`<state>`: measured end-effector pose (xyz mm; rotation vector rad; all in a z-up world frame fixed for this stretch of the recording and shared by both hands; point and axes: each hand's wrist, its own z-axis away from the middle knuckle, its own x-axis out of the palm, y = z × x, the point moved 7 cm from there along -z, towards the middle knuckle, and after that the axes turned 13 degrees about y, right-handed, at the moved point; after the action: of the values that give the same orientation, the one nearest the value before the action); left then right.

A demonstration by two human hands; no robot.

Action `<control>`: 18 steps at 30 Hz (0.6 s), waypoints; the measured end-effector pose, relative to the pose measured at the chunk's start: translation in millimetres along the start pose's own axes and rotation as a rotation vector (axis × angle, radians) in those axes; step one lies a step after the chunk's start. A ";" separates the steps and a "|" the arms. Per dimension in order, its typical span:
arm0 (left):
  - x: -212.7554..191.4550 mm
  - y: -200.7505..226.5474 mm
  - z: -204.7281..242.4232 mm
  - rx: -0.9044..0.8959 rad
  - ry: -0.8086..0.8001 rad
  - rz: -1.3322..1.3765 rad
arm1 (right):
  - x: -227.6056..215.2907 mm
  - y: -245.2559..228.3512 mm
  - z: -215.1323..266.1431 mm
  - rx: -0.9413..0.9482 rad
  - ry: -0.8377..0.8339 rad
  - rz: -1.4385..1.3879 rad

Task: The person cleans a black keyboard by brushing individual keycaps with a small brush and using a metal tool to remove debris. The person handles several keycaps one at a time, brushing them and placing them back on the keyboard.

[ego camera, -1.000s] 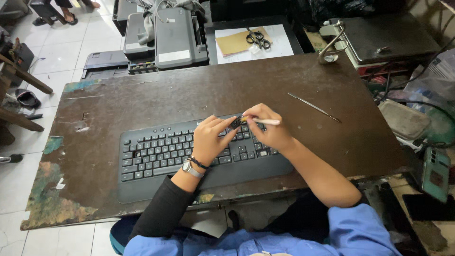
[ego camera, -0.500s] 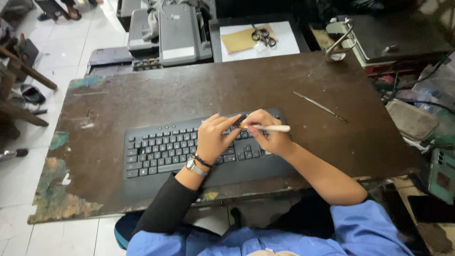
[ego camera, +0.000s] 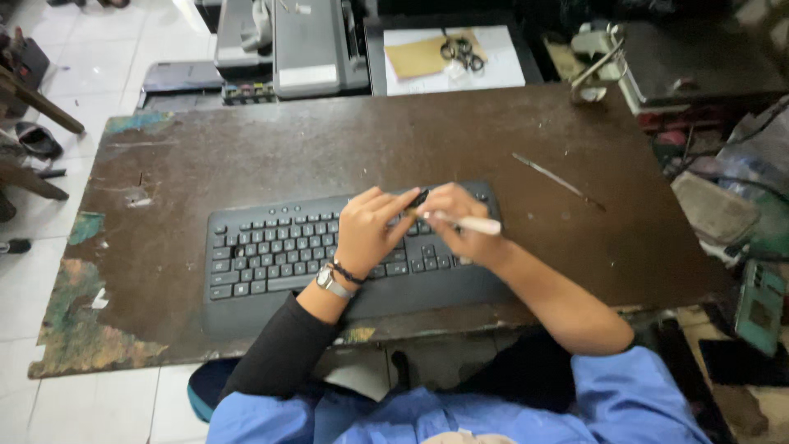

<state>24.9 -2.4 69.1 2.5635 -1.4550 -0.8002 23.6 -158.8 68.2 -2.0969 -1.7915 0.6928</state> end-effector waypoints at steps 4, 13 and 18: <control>-2.7 0.5 -3.8 0.020 0.023 0.013 | -21.9 9.7 -17.5 0.014 0.030 0.146; -0.3 -5.3 -4.3 -0.261 0.083 0.247 | -19.2 37.0 -5.7 0.409 -0.040 -0.076; 6.6 -3.8 5.8 -0.272 0.024 0.249 | -14.0 61.2 12.9 0.512 -0.093 -0.070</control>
<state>27.8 -4.7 60.2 2.1374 -1.5022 -0.8591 66.4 -184.6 28.0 -1.6773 -1.5145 1.1070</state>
